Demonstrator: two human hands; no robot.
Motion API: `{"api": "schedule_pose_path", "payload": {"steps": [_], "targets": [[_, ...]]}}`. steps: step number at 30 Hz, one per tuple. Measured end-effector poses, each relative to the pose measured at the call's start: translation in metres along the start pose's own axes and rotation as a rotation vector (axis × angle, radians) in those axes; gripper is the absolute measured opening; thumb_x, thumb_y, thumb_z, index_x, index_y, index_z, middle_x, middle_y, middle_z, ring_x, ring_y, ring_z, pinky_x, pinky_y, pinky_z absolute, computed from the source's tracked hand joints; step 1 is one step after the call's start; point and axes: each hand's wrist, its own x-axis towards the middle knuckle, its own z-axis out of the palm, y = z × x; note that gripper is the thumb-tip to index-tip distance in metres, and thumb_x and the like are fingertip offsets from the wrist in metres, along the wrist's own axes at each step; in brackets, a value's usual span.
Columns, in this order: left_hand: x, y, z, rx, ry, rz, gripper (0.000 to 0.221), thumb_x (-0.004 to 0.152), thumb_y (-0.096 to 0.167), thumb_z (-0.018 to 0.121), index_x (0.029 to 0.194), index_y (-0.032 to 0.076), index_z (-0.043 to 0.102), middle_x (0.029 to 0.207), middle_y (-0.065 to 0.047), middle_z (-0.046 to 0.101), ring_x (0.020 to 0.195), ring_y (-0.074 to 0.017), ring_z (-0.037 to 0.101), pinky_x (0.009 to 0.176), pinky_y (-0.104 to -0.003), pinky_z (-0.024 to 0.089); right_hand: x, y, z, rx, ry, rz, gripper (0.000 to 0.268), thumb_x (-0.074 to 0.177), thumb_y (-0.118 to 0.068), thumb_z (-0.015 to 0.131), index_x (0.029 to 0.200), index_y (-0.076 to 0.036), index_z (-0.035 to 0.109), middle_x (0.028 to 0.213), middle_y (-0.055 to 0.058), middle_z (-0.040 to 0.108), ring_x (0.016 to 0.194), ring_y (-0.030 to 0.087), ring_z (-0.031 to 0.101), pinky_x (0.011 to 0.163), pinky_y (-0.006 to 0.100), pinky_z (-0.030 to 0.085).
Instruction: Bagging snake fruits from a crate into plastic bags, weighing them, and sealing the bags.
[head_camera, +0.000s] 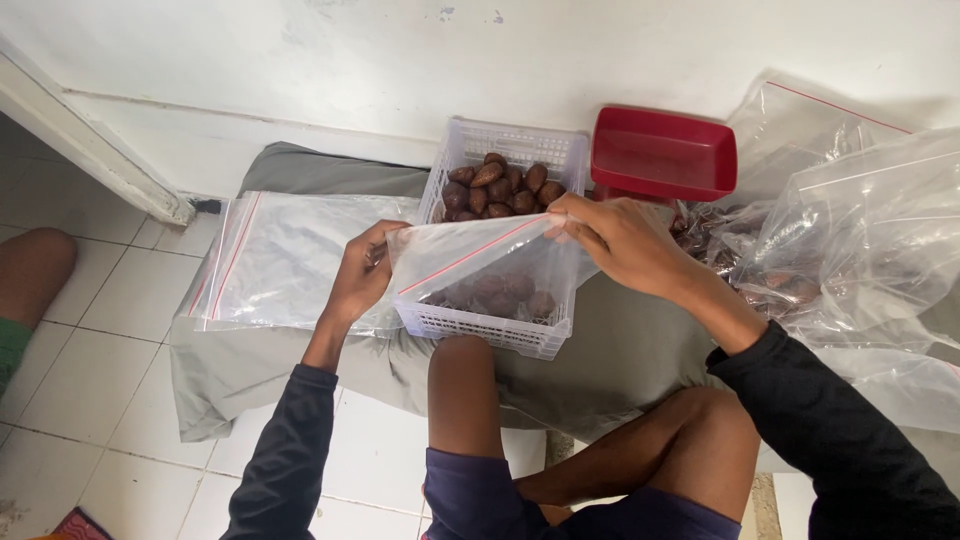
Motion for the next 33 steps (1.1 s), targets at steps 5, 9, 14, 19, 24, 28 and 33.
{"api": "schedule_pose_path", "payload": {"steps": [5, 9, 14, 19, 24, 28, 33], "targets": [[-0.026, 0.012, -0.009, 0.049, -0.068, -0.017, 0.02, 0.103, 0.01, 0.062, 0.12, 0.007, 0.073, 0.108, -0.015, 0.077, 0.108, -0.0223, 0.069, 0.1, -0.049, 0.052, -0.023, -0.001, 0.013, 0.0, -0.06, -0.005, 0.013, 0.105, -0.011, 0.052, 0.106, -0.016, 0.064, 0.058, 0.01, 0.07, 0.039, 0.025, 0.054, 0.052, 0.035, 0.045], [-0.048, 0.031, -0.016, 0.093, -0.139, -0.042, 0.023, 0.1, 0.005, 0.061, 0.119, 0.005, 0.075, 0.11, -0.021, 0.077, 0.113, -0.0313, 0.069, 0.1, -0.057, 0.05, -0.042, -0.008, 0.025, -0.023, -0.148, -0.041, 0.017, 0.104, -0.014, 0.052, 0.113, -0.018, 0.066, 0.056, 0.003, 0.068, 0.039, 0.014, 0.053, 0.046, 0.026, 0.041], [-0.061, 0.089, -0.033, 0.159, -0.379, -0.154, 0.033, 0.093, -0.004, 0.06, 0.122, 0.001, 0.074, 0.122, -0.027, 0.074, 0.124, -0.0478, 0.059, 0.104, -0.067, 0.044, -0.074, -0.045, 0.034, -0.033, -0.299, -0.068, 0.022, 0.104, -0.01, 0.052, 0.12, -0.017, 0.065, 0.065, 0.005, 0.072, 0.045, 0.015, 0.059, 0.047, 0.024, 0.043], [-0.05, 0.077, -0.041, 0.51, -0.658, -0.242, 0.076, 0.076, -0.019, 0.04, 0.128, 0.024, 0.076, 0.141, -0.001, 0.07, 0.141, -0.0177, 0.054, 0.117, -0.035, 0.036, -0.113, -0.058, 0.113, -0.09, -0.398, -0.177, 0.041, 0.096, -0.003, 0.051, 0.134, -0.015, 0.06, 0.113, 0.015, 0.075, 0.091, 0.033, 0.076, 0.05, 0.052, 0.058], [-0.05, 0.089, 0.052, 0.748, -0.568, -0.035, 0.072, 0.097, 0.062, 0.035, 0.154, 0.019, 0.037, 0.162, -0.012, 0.036, 0.144, -0.0345, 0.04, 0.113, -0.066, 0.031, -0.143, -0.047, 0.215, -0.432, -0.423, -0.302, 0.043, 0.097, -0.014, 0.064, 0.138, -0.005, 0.055, 0.139, 0.031, 0.056, 0.118, 0.049, 0.061, 0.053, 0.052, 0.064], [-0.075, 0.02, 0.093, 1.084, -0.559, 0.201, 0.09, 0.089, 0.08, 0.05, 0.162, 0.033, 0.026, 0.165, -0.016, 0.029, 0.152, -0.0364, 0.024, 0.115, -0.064, 0.021, -0.144, -0.041, 0.232, -0.463, -0.494, -0.197, 0.067, 0.101, -0.054, 0.063, 0.145, -0.006, 0.05, 0.144, 0.032, 0.05, 0.13, 0.056, 0.049, 0.06, 0.054, 0.064], [-0.099, -0.011, 0.107, 1.39, -0.241, 0.572, 0.113, 0.074, 0.092, 0.06, 0.163, 0.03, 0.027, 0.164, -0.012, 0.036, 0.151, -0.0323, 0.035, 0.119, -0.062, 0.025, -0.119, -0.045, 0.186, -0.374, 0.155, -0.285, 0.024, 0.101, -0.037, 0.066, 0.105, -0.013, 0.069, 0.095, 0.006, 0.071, 0.084, 0.02, 0.066, 0.061, 0.033, 0.054]]}}
